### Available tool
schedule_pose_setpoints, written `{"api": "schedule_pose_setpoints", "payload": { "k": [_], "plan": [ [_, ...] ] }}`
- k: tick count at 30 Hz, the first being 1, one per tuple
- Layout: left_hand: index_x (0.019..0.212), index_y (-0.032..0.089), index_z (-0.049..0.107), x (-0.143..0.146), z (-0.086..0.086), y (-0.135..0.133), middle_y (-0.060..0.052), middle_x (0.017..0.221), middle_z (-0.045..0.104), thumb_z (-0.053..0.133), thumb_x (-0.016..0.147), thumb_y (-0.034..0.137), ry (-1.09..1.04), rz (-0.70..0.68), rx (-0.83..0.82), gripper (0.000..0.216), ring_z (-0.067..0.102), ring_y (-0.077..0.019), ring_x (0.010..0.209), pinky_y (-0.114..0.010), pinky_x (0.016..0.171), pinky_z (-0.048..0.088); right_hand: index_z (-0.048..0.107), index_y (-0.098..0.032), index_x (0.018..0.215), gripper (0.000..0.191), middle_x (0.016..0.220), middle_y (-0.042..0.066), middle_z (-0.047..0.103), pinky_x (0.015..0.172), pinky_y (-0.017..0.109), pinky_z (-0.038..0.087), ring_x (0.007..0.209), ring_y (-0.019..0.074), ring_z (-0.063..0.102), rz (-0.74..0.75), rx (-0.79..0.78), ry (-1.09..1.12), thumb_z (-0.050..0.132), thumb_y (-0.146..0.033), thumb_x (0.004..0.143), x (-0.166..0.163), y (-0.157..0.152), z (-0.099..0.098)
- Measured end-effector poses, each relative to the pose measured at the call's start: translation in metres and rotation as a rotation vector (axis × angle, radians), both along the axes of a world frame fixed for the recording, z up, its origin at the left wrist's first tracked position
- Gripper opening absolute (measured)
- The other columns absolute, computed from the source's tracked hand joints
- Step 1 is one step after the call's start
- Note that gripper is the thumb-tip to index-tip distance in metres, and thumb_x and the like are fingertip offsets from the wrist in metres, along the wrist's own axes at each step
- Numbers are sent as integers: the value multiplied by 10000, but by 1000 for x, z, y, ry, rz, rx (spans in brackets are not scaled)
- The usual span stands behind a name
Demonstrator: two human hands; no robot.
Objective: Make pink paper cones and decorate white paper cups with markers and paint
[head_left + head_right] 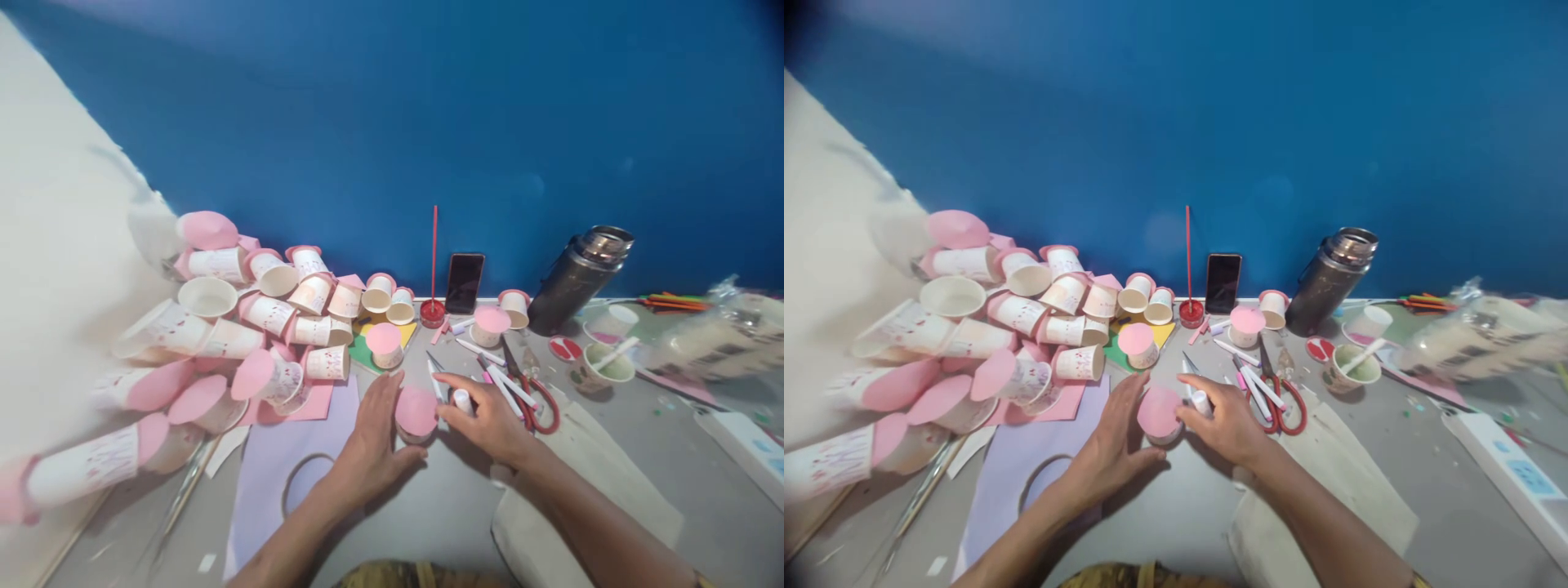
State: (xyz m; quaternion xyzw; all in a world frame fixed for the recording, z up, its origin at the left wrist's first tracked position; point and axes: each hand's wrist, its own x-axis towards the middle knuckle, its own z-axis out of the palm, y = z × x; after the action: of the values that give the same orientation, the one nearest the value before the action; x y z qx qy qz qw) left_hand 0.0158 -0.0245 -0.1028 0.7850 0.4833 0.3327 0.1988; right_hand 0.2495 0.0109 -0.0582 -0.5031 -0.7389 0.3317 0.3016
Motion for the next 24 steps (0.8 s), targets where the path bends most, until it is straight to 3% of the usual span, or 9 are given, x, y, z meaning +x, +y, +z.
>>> {"api": "schedule_pose_setpoints", "payload": {
  "k": [2,5,9,12,14,17,21,24],
  "plan": [
    [1627,291,184,7,-1,-1,-206,1591,415,824,749,239,-55,51,-67,1088,415,-386,1469,-637,1156,395,737,-180,1229,415,795,29,782,704,312,569,695,206,701,-63,-19,33,649,-388,880,2,2,3],
    [1590,263,288,18,6,2,-196,1547,475,769,783,243,-204,137,-192,940,482,-359,1419,-611,1155,400,751,-172,1163,391,675,-4,712,608,286,534,595,181,635,-115,-45,83,642,-398,864,4,6,5],
    [1539,247,378,17,26,10,-160,1413,609,791,734,259,-620,215,-435,904,632,-309,1241,-520,1066,502,755,-165,1126,414,625,-15,654,494,262,469,498,153,548,-136,-117,162,643,-440,836,5,9,7],
    [1487,246,450,6,42,16,-156,1357,655,796,720,328,-962,162,-576,846,709,-294,1051,-482,888,585,756,-152,1087,436,603,-17,619,455,251,425,470,139,504,-194,-175,187,641,-467,809,6,11,8],
    [1449,239,496,-2,49,18,-152,1306,688,792,721,348,-1069,102,-583,794,708,-302,1053,-488,899,576,754,-148,1067,451,591,-23,596,429,241,392,449,125,470,-222,-221,208,643,-489,792,5,12,8],
    [1440,262,494,-15,54,15,-132,1287,696,772,739,337,-1024,158,-541,758,692,-307,1112,-502,942,560,762,-145,1008,447,568,-30,562,417,234,370,441,114,431,-230,-249,239,656,-506,765,4,13,8],
    [1445,261,474,-33,53,3,-130,1353,645,842,654,305,-635,475,-368,873,628,-331,1234,-519,1024,520,777,-159,926,398,589,-1,616,433,238,395,459,116,438,-221,-209,229,653,-503,767,4,13,11],
    [1438,243,492,-49,54,-13,-124,1384,617,858,648,353,-435,627,-257,878,585,-341,1296,-516,1087,476,780,-170,964,412,647,25,680,443,243,430,489,131,504,-195,-221,242,673,-525,785,6,12,9]
  ]
}}
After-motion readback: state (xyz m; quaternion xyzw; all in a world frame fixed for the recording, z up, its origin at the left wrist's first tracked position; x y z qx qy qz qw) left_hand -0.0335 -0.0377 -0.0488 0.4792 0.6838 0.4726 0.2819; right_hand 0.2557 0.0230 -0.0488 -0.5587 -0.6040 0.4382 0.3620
